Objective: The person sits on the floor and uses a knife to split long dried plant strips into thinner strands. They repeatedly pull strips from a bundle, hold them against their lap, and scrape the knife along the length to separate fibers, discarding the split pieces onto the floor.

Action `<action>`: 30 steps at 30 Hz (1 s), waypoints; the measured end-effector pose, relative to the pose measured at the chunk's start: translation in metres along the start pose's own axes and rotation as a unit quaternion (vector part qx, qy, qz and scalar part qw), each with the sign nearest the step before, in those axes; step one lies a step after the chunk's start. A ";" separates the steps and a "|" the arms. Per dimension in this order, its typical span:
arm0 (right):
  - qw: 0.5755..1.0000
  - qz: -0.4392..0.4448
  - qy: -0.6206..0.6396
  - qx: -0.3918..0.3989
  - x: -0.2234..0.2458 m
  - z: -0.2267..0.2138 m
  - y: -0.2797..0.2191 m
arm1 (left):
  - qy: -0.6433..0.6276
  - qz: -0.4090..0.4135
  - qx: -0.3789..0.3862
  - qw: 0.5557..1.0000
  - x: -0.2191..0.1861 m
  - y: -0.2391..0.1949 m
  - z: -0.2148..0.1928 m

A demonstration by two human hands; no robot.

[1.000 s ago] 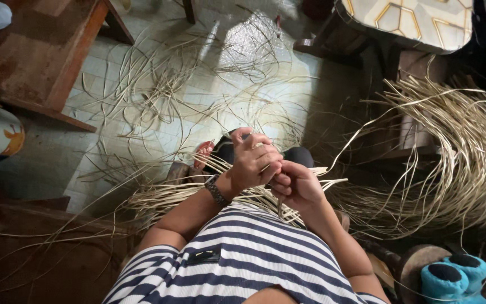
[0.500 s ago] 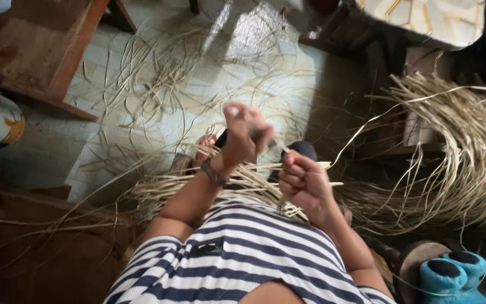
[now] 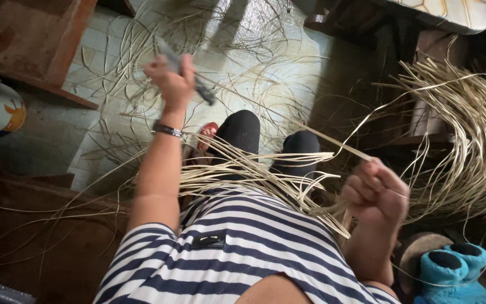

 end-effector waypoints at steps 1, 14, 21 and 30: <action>1.000 0.000 0.001 -0.002 0.006 -0.003 -0.002 | 0.000 0.000 0.002 1.000 0.017 0.005 -0.008; 0.789 -0.347 -0.501 0.077 0.059 0.051 0.003 | 0.327 0.074 -0.006 0.942 0.071 0.034 -0.069; 0.657 -0.213 -0.723 0.024 -0.016 0.010 0.086 | -0.457 0.038 0.310 0.833 -0.170 -0.018 -0.014; 0.537 -0.256 -0.792 0.133 -0.048 -0.003 0.084 | -0.110 0.219 0.309 0.919 -0.252 -0.126 0.068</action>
Point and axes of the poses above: each hand's wrist, its own y-axis towards the middle knuckle, its own z-axis out of the palm, x = y × z, the point moved 9 cm from there along y, towards the middle knuckle, and after that the axes turned 3 degrees about -z, right-handed, at the moved point
